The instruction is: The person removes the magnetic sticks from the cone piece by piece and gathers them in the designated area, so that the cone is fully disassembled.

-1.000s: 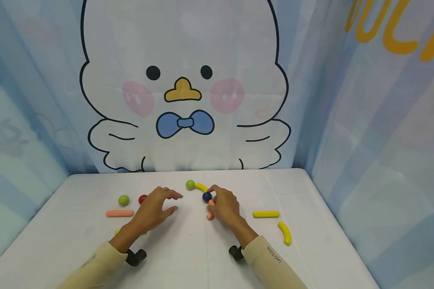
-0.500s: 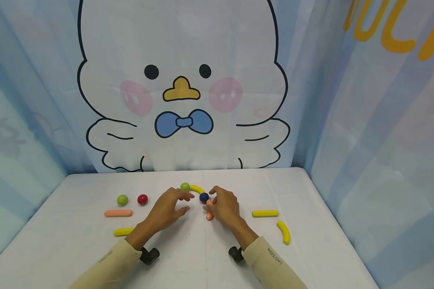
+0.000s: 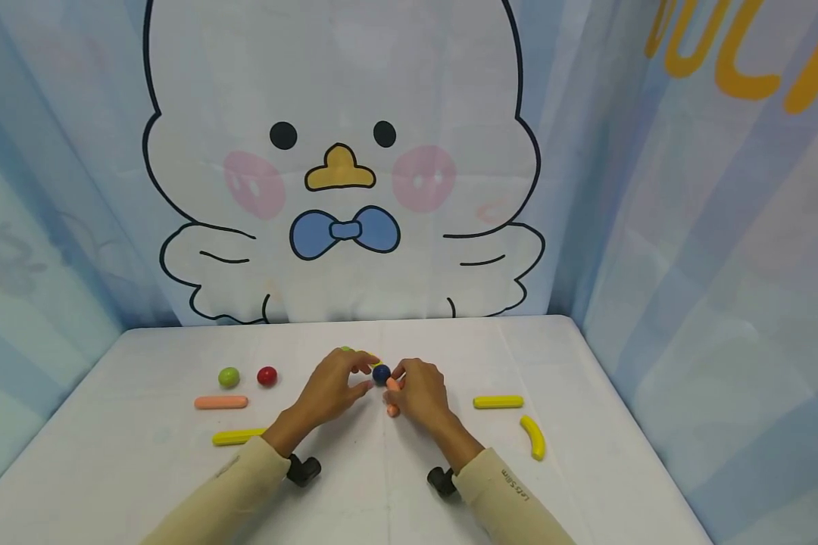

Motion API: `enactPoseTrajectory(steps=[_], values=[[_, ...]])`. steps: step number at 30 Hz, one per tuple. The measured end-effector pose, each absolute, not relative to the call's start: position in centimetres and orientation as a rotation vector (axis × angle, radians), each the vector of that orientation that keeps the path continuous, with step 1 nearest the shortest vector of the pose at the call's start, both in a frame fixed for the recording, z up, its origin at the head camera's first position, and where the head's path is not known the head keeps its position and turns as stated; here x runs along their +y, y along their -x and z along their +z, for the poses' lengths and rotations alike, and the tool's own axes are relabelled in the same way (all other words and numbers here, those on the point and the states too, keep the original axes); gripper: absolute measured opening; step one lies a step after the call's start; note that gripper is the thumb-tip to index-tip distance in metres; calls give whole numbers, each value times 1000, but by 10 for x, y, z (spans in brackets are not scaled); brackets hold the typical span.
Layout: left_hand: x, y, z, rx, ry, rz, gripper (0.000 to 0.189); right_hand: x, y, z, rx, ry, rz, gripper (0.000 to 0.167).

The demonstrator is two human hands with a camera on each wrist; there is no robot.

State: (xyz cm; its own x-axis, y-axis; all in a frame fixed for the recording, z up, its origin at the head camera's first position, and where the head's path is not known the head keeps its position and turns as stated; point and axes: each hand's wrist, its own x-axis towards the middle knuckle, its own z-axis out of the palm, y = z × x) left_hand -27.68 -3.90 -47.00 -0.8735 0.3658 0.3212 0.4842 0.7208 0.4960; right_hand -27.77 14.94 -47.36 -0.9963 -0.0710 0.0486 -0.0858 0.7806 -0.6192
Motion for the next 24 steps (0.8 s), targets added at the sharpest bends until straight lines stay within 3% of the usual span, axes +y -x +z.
enactPoseTrajectory(steps=[24], values=[[-32,303,-480,-2806,706,-790,24,145,274,-470,-2954,-139,962,26]])
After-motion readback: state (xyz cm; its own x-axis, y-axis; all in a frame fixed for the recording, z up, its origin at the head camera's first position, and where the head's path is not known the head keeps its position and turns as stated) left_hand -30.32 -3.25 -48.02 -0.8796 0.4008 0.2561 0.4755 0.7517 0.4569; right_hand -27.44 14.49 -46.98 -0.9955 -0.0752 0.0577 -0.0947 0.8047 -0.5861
